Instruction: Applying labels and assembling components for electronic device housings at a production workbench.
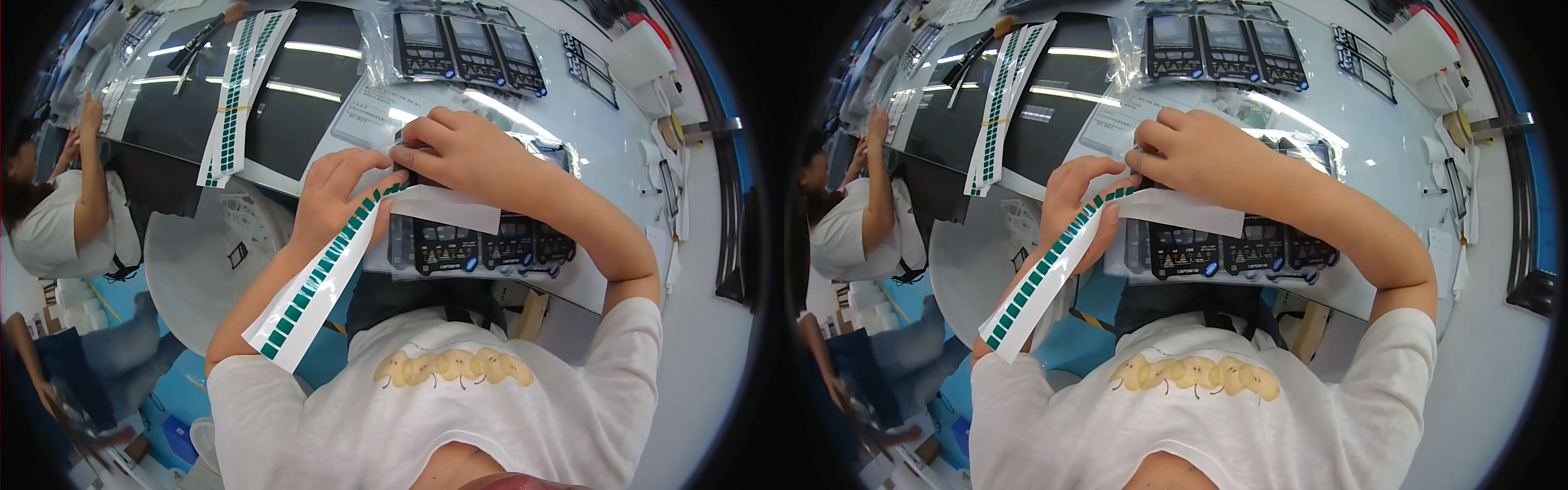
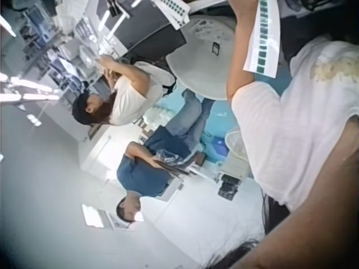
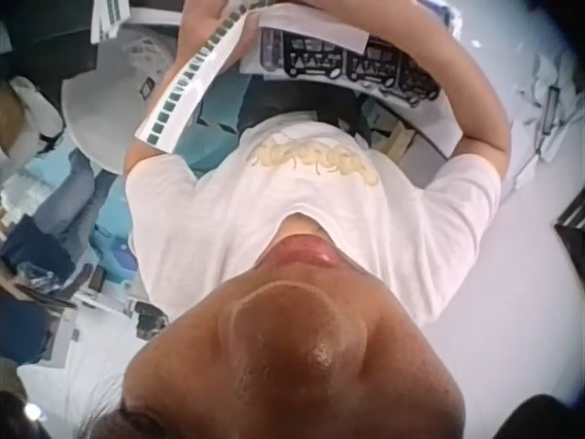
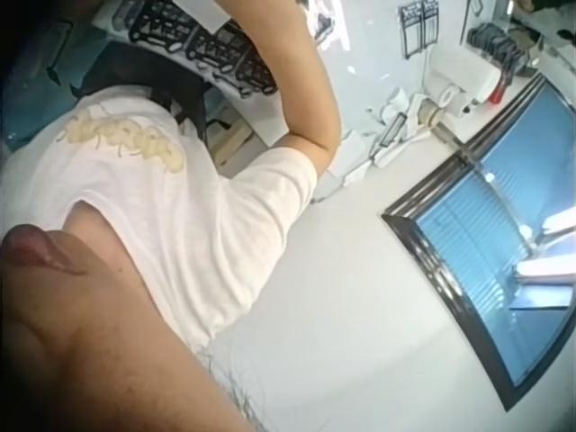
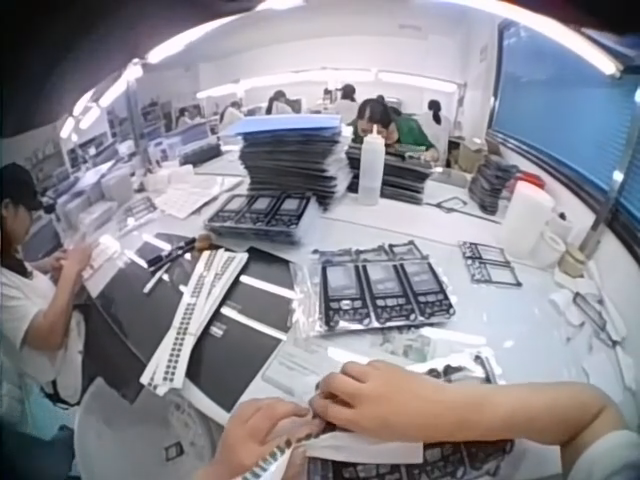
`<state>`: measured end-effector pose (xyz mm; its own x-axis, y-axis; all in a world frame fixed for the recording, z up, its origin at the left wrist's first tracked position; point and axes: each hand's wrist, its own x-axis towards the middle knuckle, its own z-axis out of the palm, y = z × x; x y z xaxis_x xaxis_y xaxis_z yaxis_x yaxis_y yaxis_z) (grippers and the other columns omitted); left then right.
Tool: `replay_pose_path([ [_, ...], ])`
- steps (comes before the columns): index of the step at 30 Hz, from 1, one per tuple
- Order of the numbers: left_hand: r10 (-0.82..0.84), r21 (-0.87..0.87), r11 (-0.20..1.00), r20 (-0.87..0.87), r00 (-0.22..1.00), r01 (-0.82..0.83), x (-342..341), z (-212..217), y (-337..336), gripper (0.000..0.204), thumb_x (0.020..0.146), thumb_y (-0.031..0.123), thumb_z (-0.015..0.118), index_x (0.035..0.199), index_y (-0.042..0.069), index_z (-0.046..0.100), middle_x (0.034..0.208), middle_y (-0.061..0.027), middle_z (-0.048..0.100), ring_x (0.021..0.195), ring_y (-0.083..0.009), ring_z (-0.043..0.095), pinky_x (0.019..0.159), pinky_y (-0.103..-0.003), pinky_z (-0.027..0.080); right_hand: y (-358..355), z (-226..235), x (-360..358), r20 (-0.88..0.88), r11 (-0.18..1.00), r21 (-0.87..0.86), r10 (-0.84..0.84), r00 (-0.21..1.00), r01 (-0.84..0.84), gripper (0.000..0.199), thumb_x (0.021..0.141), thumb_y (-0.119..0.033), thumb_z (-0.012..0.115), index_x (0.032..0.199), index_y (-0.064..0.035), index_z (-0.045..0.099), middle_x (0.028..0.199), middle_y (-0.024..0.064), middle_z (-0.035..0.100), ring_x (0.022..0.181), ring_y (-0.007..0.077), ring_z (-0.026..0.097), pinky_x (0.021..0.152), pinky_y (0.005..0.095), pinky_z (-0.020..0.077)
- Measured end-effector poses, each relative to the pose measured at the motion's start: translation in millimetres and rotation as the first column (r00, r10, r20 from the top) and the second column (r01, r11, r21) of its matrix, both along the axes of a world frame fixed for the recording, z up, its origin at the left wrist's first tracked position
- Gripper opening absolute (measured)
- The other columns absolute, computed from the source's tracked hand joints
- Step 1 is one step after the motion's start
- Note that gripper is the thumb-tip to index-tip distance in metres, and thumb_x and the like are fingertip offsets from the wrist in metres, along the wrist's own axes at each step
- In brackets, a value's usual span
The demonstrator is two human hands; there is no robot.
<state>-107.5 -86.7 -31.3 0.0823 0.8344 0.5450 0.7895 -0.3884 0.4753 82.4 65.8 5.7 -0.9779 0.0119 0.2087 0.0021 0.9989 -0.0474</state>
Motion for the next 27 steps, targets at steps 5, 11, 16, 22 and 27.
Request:
replay_pose_path([
  [5, -0.018, 0.051, 0.999, -0.003, 1.0, 0.018, 4, 0, 7, 0.029, 0.076, 0.008, 0.072, 0.104, 0.013, 0.077, 0.125, -0.0056, 0.064, 0.113, -0.0278, 0.06, 0.098, -0.043, 0.046, -12, 2, 6, -0.005, 0.995, 0.096, -0.041, 0.999, 0.041, 0.039, 0.083, -0.012, 0.069, 0.122, -0.0064, 0.066, 0.113, 0.0074, 0.06, 0.106, 0.0235, 0.059, 0.088, 0.036, 0.0521],
  [11, -0.061, -0.034, 0.998, -0.197, 0.979, 0.056, -3, 27, 18, 0.026, 0.083, 0.012, 0.069, 0.107, 0.009, 0.075, 0.128, -0.0055, 0.064, 0.118, -0.0277, 0.056, 0.106, -0.046, 0.037, -3, -5, 12, -0.111, 0.997, -0.061, -0.048, 0.993, 0.041, 0.039, 0.083, -0.011, 0.07, 0.122, -0.0049, 0.067, 0.113, 0.0079, 0.061, 0.106, 0.0231, 0.06, 0.089, 0.0359, 0.0514],
  [16, -0.182, -0.125, 0.982, -0.417, 0.89, 0.143, -23, 36, 26, 0.025, 0.089, 0.016, 0.066, 0.111, 0.012, 0.077, 0.124, -0.0044, 0.068, 0.119, -0.026, 0.057, 0.109, -0.048, 0.031, -11, -8, 16, -0.11, 0.994, 0.1, -0.021, 0.994, 0.032, 0.04, 0.083, -0.011, 0.07, 0.123, -0.0041, 0.068, 0.112, 0.0079, 0.061, 0.1, 0.0234, 0.062, 0.085, 0.0363, 0.0525],
  [22, -0.153, -0.208, 0.975, -0.354, 0.923, 0.082, -25, 44, 21, 0.023, 0.09, 0.018, 0.066, 0.109, 0.013, 0.077, 0.122, -0.0013, 0.07, 0.11, -0.0248, 0.058, 0.107, -0.045, 0.031, -7, -10, 22, -0.156, 0.997, -0.059, -0.059, 0.986, 0.05, 0.043, 0.082, -0.011, 0.069, 0.125, -0.0079, 0.068, 0.106, 0.0068, 0.061, 0.097, 0.0227, 0.061, 0.081, 0.0357, 0.0523],
  [27, -0.115, -0.138, 0.988, -0.411, 0.904, 0.063, -24, 35, 12, 0.023, 0.089, 0.015, 0.064, 0.109, 0.008, 0.073, 0.107, -0.0054, 0.069, 0.101, -0.026, 0.059, 0.102, -0.043, 0.035, -9, -3, 27, -0.177, 0.994, -0.016, -0.105, 0.979, 0.104, 0.044, 0.081, -0.009, 0.069, 0.125, -0.0088, 0.068, 0.109, 0.0064, 0.061, 0.102, 0.0241, 0.06, 0.084, 0.0387, 0.0516],
])
